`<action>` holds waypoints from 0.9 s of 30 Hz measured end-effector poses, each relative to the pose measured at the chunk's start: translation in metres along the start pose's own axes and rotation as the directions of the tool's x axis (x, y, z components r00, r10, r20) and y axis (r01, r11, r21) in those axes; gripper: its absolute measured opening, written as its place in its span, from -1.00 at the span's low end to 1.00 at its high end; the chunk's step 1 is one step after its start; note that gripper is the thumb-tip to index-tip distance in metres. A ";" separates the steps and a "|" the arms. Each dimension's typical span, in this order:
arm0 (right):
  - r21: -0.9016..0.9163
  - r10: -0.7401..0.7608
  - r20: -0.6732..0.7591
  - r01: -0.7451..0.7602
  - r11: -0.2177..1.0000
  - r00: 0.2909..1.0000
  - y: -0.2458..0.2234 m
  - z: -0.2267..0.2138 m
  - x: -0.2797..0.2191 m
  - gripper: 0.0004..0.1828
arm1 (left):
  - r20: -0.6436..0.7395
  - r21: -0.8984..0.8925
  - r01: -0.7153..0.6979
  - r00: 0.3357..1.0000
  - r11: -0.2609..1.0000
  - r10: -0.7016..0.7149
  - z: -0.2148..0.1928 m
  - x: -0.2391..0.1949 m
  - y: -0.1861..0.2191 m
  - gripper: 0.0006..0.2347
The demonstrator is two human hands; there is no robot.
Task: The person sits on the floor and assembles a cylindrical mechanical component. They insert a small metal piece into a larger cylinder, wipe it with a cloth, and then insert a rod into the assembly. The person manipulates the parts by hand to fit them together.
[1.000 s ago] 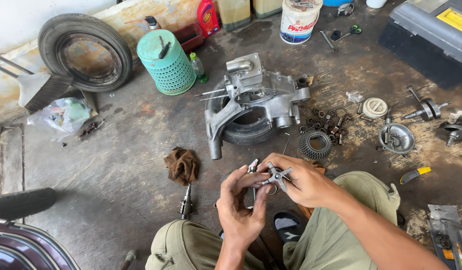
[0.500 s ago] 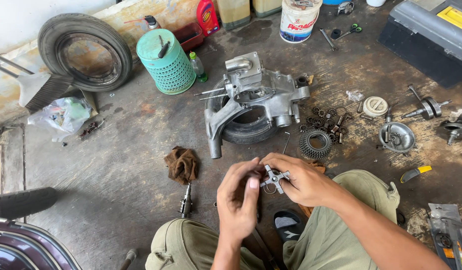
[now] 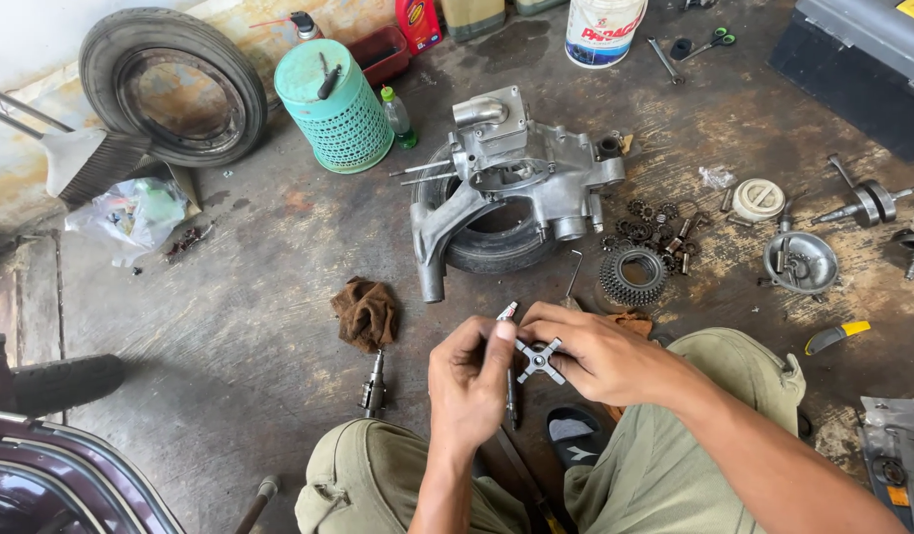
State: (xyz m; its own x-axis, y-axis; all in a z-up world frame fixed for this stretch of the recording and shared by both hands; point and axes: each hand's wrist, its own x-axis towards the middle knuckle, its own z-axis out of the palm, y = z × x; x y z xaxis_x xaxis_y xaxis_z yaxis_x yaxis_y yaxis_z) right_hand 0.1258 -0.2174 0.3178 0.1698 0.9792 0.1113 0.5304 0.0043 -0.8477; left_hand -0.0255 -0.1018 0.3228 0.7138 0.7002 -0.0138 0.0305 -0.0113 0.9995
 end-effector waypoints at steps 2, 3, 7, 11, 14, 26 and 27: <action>-0.007 -0.015 -0.006 0.015 1.000 1.000 0.005 0.001 -0.002 -0.62 | -0.081 -0.043 0.054 0.995 0.998 -0.057 -0.001 0.005 -0.011 -0.77; -0.015 -0.029 -0.012 0.029 0.999 1.000 0.008 0.002 -0.003 -0.64 | -0.159 -0.091 0.103 0.980 0.990 -0.117 -0.001 0.008 -0.017 -0.71; -0.001 0.022 0.004 -0.022 1.000 1.000 0.008 0.001 -0.003 -0.50 | -0.159 -0.044 0.046 0.986 0.998 -0.052 -0.004 0.004 -0.015 -0.81; 0.005 0.001 -0.005 -0.001 1.000 1.000 0.005 0.000 -0.005 -0.54 | -0.039 -0.054 -0.094 0.995 0.994 0.092 -0.007 -0.001 -0.010 -0.78; 0.002 -0.007 -0.022 0.007 1.000 1.000 0.002 -0.002 -0.004 -0.60 | 0.077 -0.047 -0.174 0.981 0.984 0.177 -0.007 -0.002 -0.002 -0.80; 0.001 0.078 -0.051 -0.078 0.997 0.996 0.002 -0.004 -0.006 -0.62 | 0.001 -0.068 -0.132 0.991 0.989 0.132 -0.001 -0.001 -0.009 -0.88; -0.010 0.036 -0.054 -0.037 0.999 0.998 0.003 -0.006 -0.006 -0.60 | -0.039 -0.084 -0.103 0.994 0.991 0.100 -0.001 -0.001 -0.011 -0.86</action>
State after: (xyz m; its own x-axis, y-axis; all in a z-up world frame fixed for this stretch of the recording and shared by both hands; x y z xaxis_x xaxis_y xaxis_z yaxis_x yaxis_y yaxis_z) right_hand 0.1311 -0.2245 0.3180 0.2332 0.9664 0.1084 0.5324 -0.0336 -0.8458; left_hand -0.0271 -0.1015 0.3121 0.6857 0.7226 0.0876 -0.1021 -0.0236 0.9945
